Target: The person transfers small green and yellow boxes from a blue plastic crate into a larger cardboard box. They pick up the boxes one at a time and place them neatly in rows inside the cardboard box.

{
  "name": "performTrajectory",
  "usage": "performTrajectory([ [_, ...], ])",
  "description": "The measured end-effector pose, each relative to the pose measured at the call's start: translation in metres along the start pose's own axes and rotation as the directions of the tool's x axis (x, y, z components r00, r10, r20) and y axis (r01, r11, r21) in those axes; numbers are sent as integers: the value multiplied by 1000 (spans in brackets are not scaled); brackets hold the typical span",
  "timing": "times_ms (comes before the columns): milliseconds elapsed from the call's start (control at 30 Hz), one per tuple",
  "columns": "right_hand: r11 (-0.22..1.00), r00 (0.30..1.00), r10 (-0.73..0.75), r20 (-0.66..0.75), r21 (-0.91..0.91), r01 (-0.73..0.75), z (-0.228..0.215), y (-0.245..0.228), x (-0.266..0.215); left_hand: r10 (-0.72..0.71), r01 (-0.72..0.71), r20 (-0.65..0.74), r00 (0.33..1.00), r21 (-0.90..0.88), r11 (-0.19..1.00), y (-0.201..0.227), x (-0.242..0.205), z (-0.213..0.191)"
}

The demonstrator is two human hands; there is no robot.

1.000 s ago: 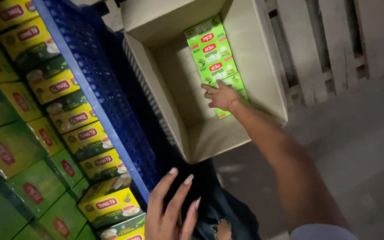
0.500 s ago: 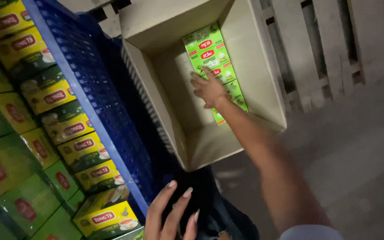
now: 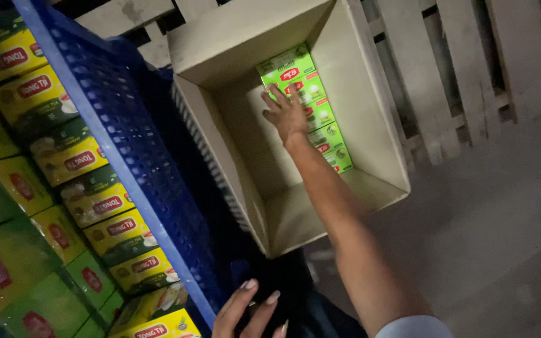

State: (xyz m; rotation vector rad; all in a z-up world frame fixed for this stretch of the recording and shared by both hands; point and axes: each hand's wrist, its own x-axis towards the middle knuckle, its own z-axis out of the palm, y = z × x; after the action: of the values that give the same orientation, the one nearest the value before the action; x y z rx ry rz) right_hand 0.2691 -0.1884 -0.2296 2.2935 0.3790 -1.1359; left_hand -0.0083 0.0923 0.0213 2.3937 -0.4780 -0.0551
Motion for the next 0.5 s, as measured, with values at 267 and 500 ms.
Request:
performTrajectory([
  [267,1000,998,3,-67,-10,-4,13,-7,-8,-44,43,-73,996,-19,999,23,18,-11],
  [500,984,986,-141,84,-97,149,12,0,-67,-111,94,-118,987,-140,986,43,35,-23],
])
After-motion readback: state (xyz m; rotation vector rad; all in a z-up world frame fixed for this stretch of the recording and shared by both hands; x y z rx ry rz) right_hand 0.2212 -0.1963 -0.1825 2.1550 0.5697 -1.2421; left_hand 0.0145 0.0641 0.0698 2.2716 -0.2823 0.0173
